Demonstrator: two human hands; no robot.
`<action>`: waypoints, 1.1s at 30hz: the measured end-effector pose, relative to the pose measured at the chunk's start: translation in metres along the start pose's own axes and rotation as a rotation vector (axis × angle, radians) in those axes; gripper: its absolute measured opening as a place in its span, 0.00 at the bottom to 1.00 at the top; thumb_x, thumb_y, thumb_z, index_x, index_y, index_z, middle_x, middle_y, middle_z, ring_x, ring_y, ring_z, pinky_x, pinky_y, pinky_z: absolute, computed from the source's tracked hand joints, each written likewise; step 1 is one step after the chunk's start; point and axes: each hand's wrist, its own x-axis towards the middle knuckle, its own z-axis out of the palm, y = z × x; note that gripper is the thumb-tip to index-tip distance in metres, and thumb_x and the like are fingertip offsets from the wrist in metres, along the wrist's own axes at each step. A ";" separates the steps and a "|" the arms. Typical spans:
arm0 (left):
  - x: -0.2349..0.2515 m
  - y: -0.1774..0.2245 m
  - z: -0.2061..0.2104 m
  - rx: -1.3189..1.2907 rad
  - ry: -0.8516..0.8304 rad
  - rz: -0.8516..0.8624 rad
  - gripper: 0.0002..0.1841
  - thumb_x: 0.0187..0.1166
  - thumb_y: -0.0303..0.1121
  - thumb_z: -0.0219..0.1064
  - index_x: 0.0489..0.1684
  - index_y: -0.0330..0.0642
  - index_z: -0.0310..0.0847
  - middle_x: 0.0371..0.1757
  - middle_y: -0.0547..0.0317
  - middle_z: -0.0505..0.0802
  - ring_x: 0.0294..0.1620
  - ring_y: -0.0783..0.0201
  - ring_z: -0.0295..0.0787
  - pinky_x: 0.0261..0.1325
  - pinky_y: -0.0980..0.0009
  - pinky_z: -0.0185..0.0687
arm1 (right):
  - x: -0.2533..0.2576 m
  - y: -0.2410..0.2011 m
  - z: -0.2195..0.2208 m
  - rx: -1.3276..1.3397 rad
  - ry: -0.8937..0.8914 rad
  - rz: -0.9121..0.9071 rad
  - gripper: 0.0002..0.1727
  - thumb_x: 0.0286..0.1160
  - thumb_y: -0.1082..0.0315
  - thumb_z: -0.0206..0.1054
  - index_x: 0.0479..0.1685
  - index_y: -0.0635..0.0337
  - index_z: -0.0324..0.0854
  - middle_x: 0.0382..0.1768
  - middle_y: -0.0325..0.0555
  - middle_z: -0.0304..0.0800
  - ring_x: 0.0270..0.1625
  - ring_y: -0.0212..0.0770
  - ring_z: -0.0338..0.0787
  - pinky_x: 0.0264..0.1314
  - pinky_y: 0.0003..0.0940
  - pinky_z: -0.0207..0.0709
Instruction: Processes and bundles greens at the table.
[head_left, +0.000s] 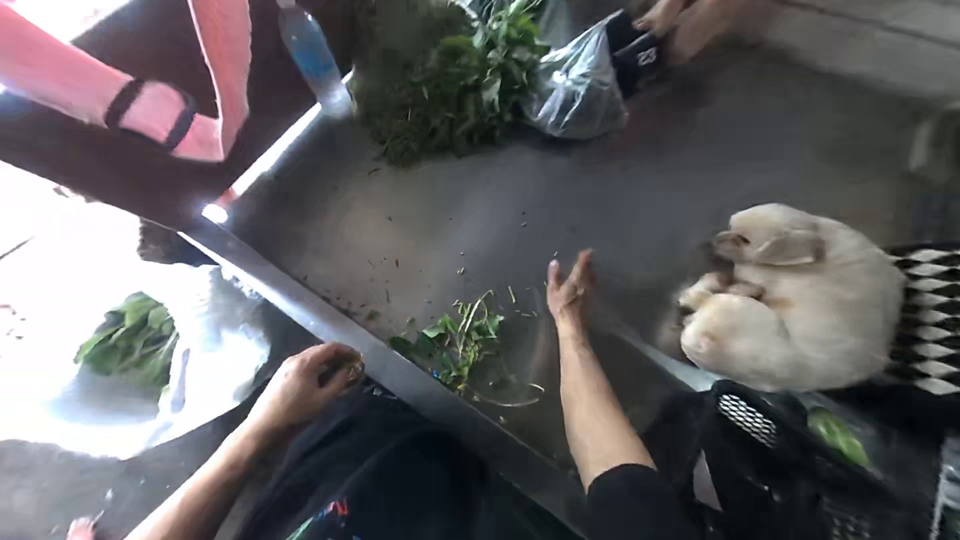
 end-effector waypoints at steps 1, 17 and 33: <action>-0.006 -0.001 0.000 0.014 0.010 -0.024 0.14 0.75 0.37 0.66 0.54 0.45 0.90 0.48 0.57 0.95 0.49 0.64 0.93 0.59 0.58 0.88 | -0.007 -0.007 0.010 0.002 -0.055 -0.105 0.43 0.89 0.51 0.56 0.92 0.74 0.45 0.88 0.76 0.56 0.90 0.67 0.62 0.92 0.56 0.56; -0.076 -0.010 -0.005 0.087 0.363 -0.269 0.19 0.74 0.47 0.63 0.54 0.49 0.90 0.47 0.59 0.96 0.48 0.66 0.93 0.56 0.57 0.87 | 0.117 0.057 -0.056 -0.231 -0.006 0.026 0.53 0.84 0.39 0.59 0.92 0.74 0.45 0.88 0.77 0.55 0.90 0.69 0.59 0.93 0.56 0.52; -0.032 0.013 -0.050 0.113 0.492 -0.053 0.14 0.76 0.45 0.68 0.52 0.50 0.91 0.49 0.66 0.96 0.51 0.73 0.92 0.62 0.64 0.88 | -0.082 -0.119 0.063 0.211 -1.168 -0.776 0.35 0.88 0.47 0.54 0.89 0.57 0.67 0.87 0.50 0.70 0.92 0.47 0.62 0.97 0.46 0.46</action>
